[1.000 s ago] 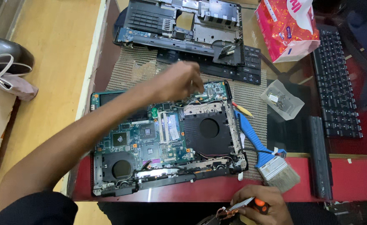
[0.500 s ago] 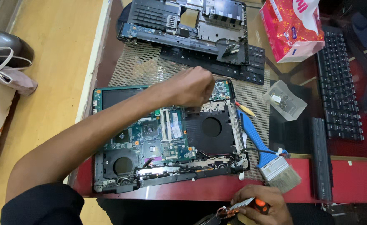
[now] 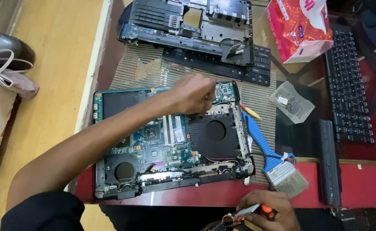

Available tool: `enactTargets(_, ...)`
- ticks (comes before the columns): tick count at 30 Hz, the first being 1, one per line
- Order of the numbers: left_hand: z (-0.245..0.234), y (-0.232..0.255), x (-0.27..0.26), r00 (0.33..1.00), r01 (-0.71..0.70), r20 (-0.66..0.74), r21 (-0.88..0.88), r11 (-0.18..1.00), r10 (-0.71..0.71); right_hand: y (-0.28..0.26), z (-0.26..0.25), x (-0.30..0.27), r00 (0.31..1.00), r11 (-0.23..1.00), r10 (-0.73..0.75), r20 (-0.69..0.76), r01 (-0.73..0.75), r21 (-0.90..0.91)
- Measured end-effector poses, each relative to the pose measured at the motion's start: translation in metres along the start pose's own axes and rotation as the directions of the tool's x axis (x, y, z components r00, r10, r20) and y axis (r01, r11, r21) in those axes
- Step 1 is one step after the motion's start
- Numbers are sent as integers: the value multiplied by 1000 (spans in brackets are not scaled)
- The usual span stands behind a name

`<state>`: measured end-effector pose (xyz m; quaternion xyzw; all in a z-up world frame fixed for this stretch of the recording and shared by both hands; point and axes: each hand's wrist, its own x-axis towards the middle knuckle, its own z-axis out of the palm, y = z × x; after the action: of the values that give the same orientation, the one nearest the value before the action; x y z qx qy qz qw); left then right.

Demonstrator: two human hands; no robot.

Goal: The person removes a cooling fan and heatsink from a disassembled laptop using a screwdriver. They then unscrew and lift out the motherboard, disconnecting cables as needed, and place the components on the workbench.

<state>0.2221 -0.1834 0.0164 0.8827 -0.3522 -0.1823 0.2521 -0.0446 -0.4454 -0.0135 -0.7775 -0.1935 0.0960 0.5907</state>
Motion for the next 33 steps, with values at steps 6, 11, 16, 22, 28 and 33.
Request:
enactTargets(6,9,-19,2,968,-86,-245,-143,986,49,-9,1,4,1000,999,21,-9,-20,44)
enactTargets(11,6,-19,-3,918,-212,-351,-50,976,182,-10,8,-4,986,991,124,-109,-117,69)
enactTargets(16,-1,5,-25,883,-278,-412,-67,958,227,-20,16,-4,974,988,120,-192,-99,115)
enactTargets(22,-32,69,-104,837,-271,369,-361,892,404,-5,19,-26,904,974,176,-391,-103,200)
enactTargets(28,-27,100,-135,786,-194,441,-487,851,432,-29,29,-3,735,917,396,-550,-347,196)
enactTargets(33,-5,104,-135,861,-173,466,-111,979,205,-39,33,6,683,922,381,-623,-236,306)
